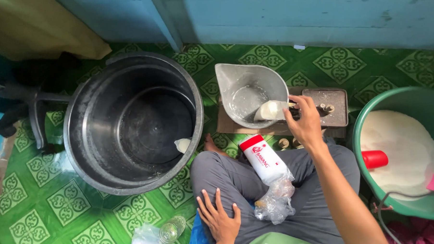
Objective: Manually packaging white powder from a large basin into individual plastic bags using a scoop and a measuring container.
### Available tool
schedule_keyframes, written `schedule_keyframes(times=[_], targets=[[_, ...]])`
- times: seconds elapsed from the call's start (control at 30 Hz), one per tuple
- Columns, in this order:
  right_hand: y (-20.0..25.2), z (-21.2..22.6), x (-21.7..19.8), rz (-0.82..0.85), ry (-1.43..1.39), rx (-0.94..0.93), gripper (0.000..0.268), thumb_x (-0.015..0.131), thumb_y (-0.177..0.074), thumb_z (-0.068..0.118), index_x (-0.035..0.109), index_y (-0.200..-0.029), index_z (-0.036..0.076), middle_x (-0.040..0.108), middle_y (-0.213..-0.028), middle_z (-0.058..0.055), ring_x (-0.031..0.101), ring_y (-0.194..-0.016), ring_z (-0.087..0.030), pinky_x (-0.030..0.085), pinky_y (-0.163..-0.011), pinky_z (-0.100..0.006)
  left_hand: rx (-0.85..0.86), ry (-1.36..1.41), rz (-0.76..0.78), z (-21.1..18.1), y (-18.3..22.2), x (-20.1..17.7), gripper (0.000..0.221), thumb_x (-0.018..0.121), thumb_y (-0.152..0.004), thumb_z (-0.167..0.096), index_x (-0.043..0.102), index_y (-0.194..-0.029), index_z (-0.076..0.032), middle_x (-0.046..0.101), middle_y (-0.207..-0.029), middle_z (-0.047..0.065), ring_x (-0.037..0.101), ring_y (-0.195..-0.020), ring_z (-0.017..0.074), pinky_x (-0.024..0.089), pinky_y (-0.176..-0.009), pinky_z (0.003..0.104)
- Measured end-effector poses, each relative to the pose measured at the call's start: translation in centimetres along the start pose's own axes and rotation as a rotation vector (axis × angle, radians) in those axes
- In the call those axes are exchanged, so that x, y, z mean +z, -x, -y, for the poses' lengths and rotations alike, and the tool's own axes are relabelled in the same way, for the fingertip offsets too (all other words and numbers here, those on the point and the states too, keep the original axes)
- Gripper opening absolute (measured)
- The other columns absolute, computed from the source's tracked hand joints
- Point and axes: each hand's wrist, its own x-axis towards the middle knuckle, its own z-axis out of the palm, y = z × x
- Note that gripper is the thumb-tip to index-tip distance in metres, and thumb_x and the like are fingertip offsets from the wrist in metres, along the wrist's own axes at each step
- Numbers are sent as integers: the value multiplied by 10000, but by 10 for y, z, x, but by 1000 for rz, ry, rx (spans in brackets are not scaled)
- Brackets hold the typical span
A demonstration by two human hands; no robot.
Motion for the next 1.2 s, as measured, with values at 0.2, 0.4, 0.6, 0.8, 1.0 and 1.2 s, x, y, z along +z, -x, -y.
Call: schedule_keyframes(times=[0.2,0.4,0.6,0.8,1.0,1.2], targets=[[-27,1,10,205,212,64,238,635,-930,243,688,-1120,111,614,-1073,-65,624,-810,-236,471,-619,-410,7,3,6,-5,-4,-2,690,534,-824,-471,379,-1456,-243,182,-1604,149,181,-1463,429,279,-1092,628],[-46,-7,23,211,85,16,171,629,-938,123,741,-1029,29,638,-876,-103,616,-742,-274,458,-666,-383,11,73,-26,-9,-9,-9,687,563,-805,-443,414,-1440,-227,216,-1597,158,198,-1462,435,270,-1091,634],[-56,21,20,257,2,110,151,686,-914,160,767,-998,66,649,-822,-79,541,-660,-179,447,-648,-328,-26,220,-64,-18,-19,-16,671,604,-786,-413,465,-1404,-190,268,-1578,160,231,-1447,438,253,-1083,639],[-46,59,-16,208,-83,49,126,712,-871,94,766,-985,84,666,-832,-82,602,-710,-161,505,-664,-279,231,607,-315,-70,-79,-41,587,602,-886,-346,471,-1367,-36,344,-1511,231,326,-1387,462,290,-1086,588],[-20,101,-67,147,-134,-24,119,737,-835,61,772,-948,74,645,-732,-81,643,-640,-148,538,-630,-282,485,1012,-432,-144,-137,-72,712,765,-773,-292,468,-1308,70,416,-1442,307,419,-1331,481,339,-1085,575],[15,144,-108,246,-162,109,101,733,-835,74,774,-919,36,676,-686,-119,653,-578,-168,535,-576,-292,509,1345,-225,-176,-140,-80,975,886,-636,-348,419,-1374,85,541,-1346,255,546,-1247,393,428,-1064,456]])
